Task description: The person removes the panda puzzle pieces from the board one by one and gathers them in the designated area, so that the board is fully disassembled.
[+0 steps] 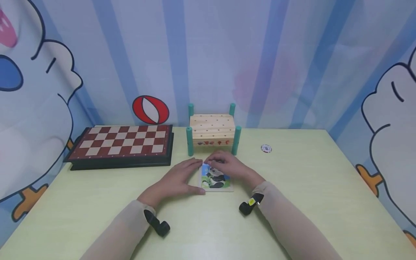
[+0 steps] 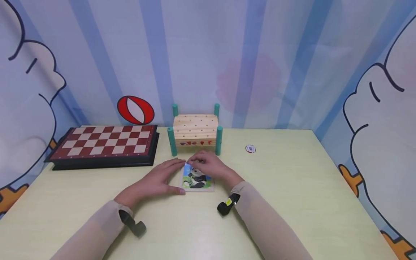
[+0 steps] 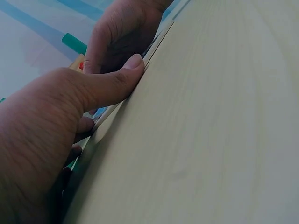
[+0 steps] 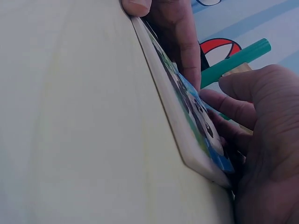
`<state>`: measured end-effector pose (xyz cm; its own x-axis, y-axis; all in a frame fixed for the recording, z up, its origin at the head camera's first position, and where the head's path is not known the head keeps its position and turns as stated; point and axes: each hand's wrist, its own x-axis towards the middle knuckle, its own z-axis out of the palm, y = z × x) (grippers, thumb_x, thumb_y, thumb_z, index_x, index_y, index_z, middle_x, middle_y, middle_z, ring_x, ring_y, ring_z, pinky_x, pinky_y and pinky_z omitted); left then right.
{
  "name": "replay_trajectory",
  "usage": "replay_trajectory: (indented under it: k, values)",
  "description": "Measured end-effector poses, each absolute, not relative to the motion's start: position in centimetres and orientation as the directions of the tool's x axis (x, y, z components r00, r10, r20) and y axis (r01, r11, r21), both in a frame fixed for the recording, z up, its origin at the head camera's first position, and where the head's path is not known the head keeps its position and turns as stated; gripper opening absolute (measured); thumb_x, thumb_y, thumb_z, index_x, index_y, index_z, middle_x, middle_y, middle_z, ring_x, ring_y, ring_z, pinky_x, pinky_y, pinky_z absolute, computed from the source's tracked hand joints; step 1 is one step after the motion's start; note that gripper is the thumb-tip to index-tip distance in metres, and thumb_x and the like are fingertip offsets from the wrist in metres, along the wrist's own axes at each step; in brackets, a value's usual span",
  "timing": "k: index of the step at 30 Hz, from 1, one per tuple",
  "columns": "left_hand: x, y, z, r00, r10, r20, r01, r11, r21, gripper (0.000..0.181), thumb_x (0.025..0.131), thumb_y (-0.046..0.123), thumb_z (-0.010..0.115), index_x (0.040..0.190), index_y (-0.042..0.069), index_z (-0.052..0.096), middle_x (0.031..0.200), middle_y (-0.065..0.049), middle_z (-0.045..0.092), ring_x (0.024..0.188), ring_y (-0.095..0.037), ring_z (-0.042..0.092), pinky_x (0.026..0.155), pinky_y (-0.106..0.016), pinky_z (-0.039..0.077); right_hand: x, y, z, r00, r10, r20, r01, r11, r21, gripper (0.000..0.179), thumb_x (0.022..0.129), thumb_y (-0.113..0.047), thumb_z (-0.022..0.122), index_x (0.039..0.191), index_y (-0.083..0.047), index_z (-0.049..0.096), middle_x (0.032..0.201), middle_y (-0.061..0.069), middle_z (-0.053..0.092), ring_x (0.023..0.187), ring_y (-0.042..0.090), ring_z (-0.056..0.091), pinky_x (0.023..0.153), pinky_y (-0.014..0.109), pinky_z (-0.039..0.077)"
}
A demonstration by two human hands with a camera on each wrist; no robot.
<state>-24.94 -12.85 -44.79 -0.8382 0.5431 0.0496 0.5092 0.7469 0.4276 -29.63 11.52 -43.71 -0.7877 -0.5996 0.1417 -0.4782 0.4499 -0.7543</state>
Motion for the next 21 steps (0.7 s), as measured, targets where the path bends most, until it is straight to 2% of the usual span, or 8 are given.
replay_trajectory:
  k: [5,9,13,21]
  values:
    - [-25.1,-12.9,-44.97,-0.838,0.543,0.049,0.511,0.749,0.421,0.106,0.075,0.078,0.066,0.158,0.02,0.034,0.163,0.0,0.03,0.151,-0.021,0.023,0.121,-0.049,0.024,-29.28,11.43,-43.47,-0.786,-0.601,0.144,-0.457,0.409,-0.79,0.026,0.103,-0.018,0.058,0.122,-0.006,0.071,0.121,0.006,0.069,0.116,0.022,0.062,0.105,0.042,0.047]
    - [-25.1,-12.96,-44.98,-0.837,0.545,0.05,0.512,0.747,0.423,0.107,0.075,0.079,0.066,0.158,0.021,0.034,0.163,0.001,0.03,0.151,-0.02,0.022,0.121,-0.049,0.023,-29.17,11.47,-43.56,-0.81,-0.576,0.107,-0.403,0.417,-0.815,0.024,0.102,-0.022,0.061,0.122,-0.013,0.071,0.123,0.001,0.069,0.119,0.02,0.06,0.108,0.043,0.045]
    - [-25.02,-13.03,-44.94,-0.833,0.55,0.057,0.518,0.741,0.428,0.107,0.075,0.08,0.066,0.158,0.021,0.034,0.163,0.001,0.03,0.151,-0.021,0.022,0.121,-0.049,0.023,-29.23,11.46,-44.09,-0.841,-0.535,0.084,-0.347,0.412,-0.843,0.021,0.098,-0.027,0.068,0.117,-0.021,0.071,0.117,-0.006,0.07,0.114,0.014,0.063,0.105,0.04,0.047]
    - [-24.91,-13.02,-44.69,-0.831,0.555,0.051,0.52,0.738,0.43,0.106,0.076,0.077,0.067,0.159,0.019,0.033,0.164,0.0,0.03,0.151,-0.022,0.023,0.121,-0.048,0.023,-28.97,11.29,-44.05,-0.851,-0.509,0.126,-0.364,0.401,-0.841,0.019,0.095,-0.03,0.071,0.113,-0.021,0.072,0.107,-0.007,0.071,0.105,0.013,0.065,0.099,0.038,0.051]
